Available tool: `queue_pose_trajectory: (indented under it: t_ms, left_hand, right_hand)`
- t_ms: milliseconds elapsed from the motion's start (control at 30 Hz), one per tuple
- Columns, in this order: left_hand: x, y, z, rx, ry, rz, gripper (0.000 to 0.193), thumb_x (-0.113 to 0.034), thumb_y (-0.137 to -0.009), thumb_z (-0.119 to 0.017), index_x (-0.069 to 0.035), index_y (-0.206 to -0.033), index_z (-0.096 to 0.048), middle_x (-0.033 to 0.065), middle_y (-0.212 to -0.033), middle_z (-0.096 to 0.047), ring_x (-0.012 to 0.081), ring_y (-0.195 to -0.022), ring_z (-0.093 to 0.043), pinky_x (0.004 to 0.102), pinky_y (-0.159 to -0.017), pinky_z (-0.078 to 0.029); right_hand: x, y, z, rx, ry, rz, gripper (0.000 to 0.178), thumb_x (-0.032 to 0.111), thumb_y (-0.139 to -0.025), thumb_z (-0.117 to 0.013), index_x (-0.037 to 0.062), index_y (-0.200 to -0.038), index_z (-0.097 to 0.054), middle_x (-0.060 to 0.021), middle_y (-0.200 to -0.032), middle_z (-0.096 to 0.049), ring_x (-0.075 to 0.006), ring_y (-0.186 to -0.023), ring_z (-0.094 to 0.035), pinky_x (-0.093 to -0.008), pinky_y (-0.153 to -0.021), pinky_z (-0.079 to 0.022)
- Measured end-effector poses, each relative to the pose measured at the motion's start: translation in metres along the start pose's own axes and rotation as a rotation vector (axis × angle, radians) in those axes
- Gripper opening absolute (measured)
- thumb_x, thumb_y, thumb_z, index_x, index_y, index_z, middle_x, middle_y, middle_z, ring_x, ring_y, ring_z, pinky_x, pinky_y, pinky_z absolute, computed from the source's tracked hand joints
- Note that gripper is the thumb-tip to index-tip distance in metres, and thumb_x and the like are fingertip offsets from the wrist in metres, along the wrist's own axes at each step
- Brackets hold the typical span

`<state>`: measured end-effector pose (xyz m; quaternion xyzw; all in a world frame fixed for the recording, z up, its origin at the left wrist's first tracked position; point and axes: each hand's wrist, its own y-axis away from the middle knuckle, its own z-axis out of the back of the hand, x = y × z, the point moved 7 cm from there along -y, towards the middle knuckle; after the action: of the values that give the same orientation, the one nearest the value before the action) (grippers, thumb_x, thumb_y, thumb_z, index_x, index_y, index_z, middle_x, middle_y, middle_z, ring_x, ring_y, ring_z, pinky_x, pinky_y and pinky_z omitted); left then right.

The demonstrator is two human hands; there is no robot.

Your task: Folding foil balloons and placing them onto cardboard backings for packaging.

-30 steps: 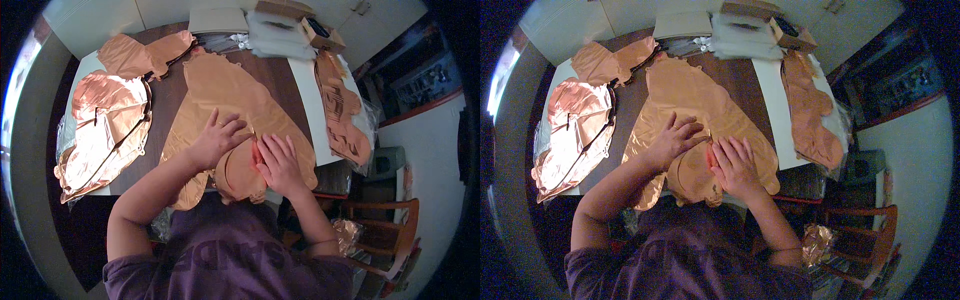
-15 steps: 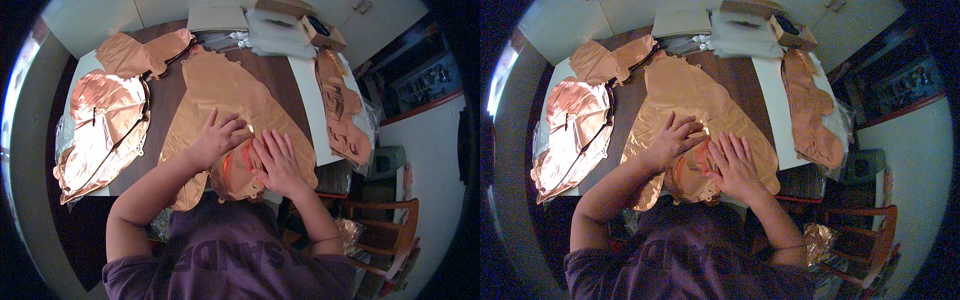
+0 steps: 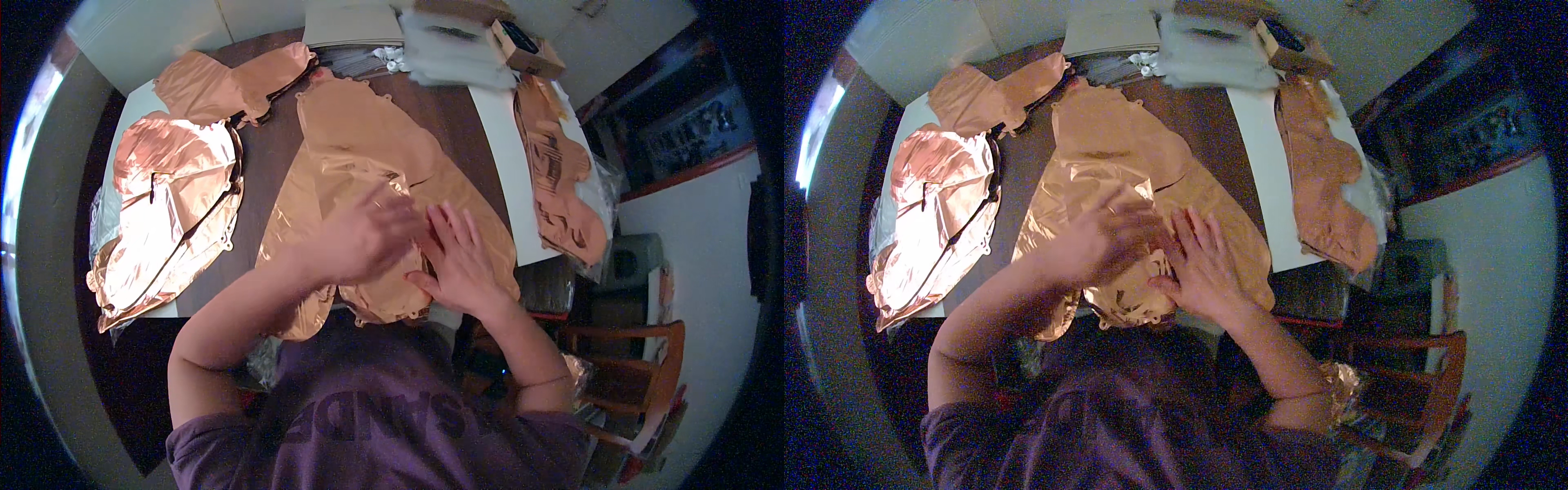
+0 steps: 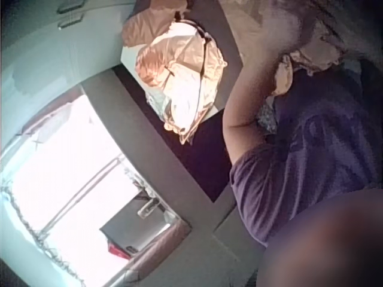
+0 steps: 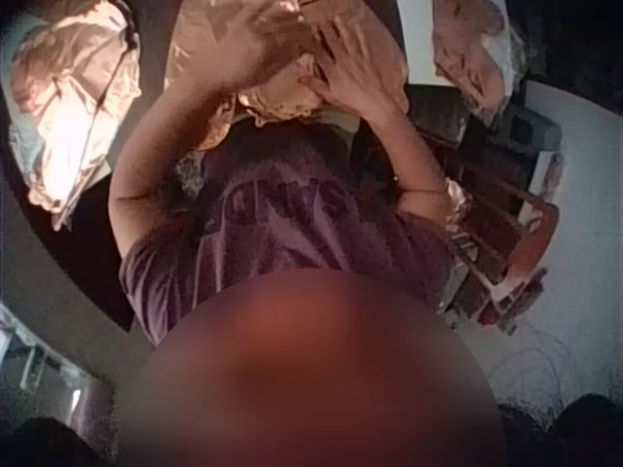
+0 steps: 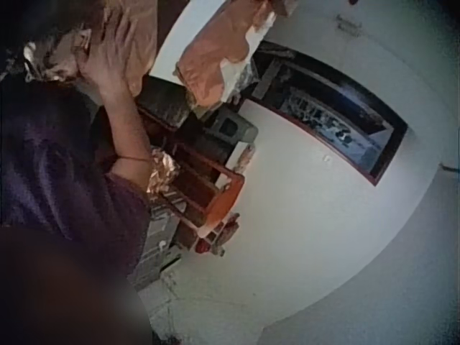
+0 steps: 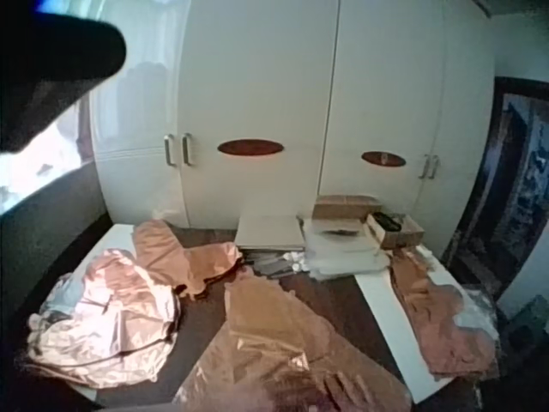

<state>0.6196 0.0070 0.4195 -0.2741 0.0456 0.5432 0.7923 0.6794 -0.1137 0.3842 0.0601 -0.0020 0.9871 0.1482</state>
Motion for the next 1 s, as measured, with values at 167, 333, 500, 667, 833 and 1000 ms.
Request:
queue_pose_trajectory:
  t_ms: [167, 333, 500, 667, 833, 1000]
  left_hand:
    - [0.01, 0.011, -0.031, 0.015, -0.107, 0.028, 0.044, -0.021, -0.084, -0.062, -0.005, -0.125, -0.059, 0.0089, -0.128, -0.058, 0.0275, -0.125, -0.05, 0.0541, -0.113, -0.026]
    - [0.012, 0.012, -0.031, 0.042, -0.072, 0.061, 0.045, -0.025, -0.085, -0.061, -0.006, -0.125, -0.059, 0.0077, -0.131, -0.056, 0.0261, -0.127, -0.047, 0.0537, -0.114, -0.024]
    - [0.012, 0.013, -0.029, 0.061, -0.095, 0.067, 0.044, -0.025, -0.085, -0.06, -0.006, -0.125, -0.059, 0.0071, -0.132, -0.056, 0.0248, -0.127, -0.047, 0.0531, -0.113, -0.025]
    - [0.012, 0.011, -0.029, 0.079, -0.09, 0.08, 0.044, -0.025, -0.086, -0.059, -0.008, -0.126, -0.058, 0.0067, -0.131, -0.056, 0.0242, -0.127, -0.047, 0.0524, -0.112, -0.027]
    - [0.017, 0.015, -0.034, 0.096, -0.011, 0.094, 0.044, -0.025, -0.088, -0.059, -0.008, -0.128, -0.057, 0.0074, -0.133, -0.055, 0.0257, -0.129, -0.047, 0.0519, -0.112, -0.028]
    - [0.02, 0.018, -0.03, 0.029, 0.016, 0.075, 0.053, -0.026, -0.08, -0.067, -0.01, -0.13, -0.057, 0.0096, -0.134, -0.055, 0.0304, -0.129, -0.046, 0.054, -0.111, -0.029]
  right_hand:
    - [-0.001, 0.001, -0.002, -0.048, 0.074, 0.03, 0.071, 0.056, -0.089, -0.052, 0.0061, -0.138, -0.048, -0.0185, -0.153, -0.029, -0.0374, -0.143, -0.02, -0.0536, -0.116, -0.015]
    - [0.002, 0.019, 0.0, -0.108, 0.111, 0.133, 0.074, 0.06, -0.088, -0.051, 0.0052, -0.138, -0.048, -0.0166, -0.152, -0.032, -0.0362, -0.142, -0.024, -0.0539, -0.116, -0.017]
    - [0.014, 0.048, 0.001, -0.069, 0.019, 0.304, 0.059, 0.04, -0.085, -0.063, 0.0017, -0.129, -0.054, -0.0158, -0.137, -0.05, -0.0321, -0.132, -0.042, -0.0508, -0.111, -0.029]
    - [0.021, 0.063, 0.004, -0.358, 0.043, 0.42, 0.035, 0.018, -0.082, -0.057, -0.0002, -0.112, -0.064, -0.0153, -0.118, -0.063, -0.0296, -0.117, -0.057, -0.0443, -0.103, -0.043]
    - [0.021, 0.059, 0.009, -0.413, 0.013, 0.486, 0.028, 0.015, -0.08, -0.057, -0.0012, -0.102, -0.066, -0.0128, -0.106, -0.067, -0.0285, -0.105, -0.062, -0.0429, -0.098, -0.048]
    - [0.025, 0.054, 0.021, -0.346, -0.015, 0.534, 0.028, 0.014, -0.078, -0.057, -0.001, -0.1, -0.066, -0.013, -0.104, -0.066, -0.028, -0.103, -0.062, -0.0428, -0.098, -0.047]
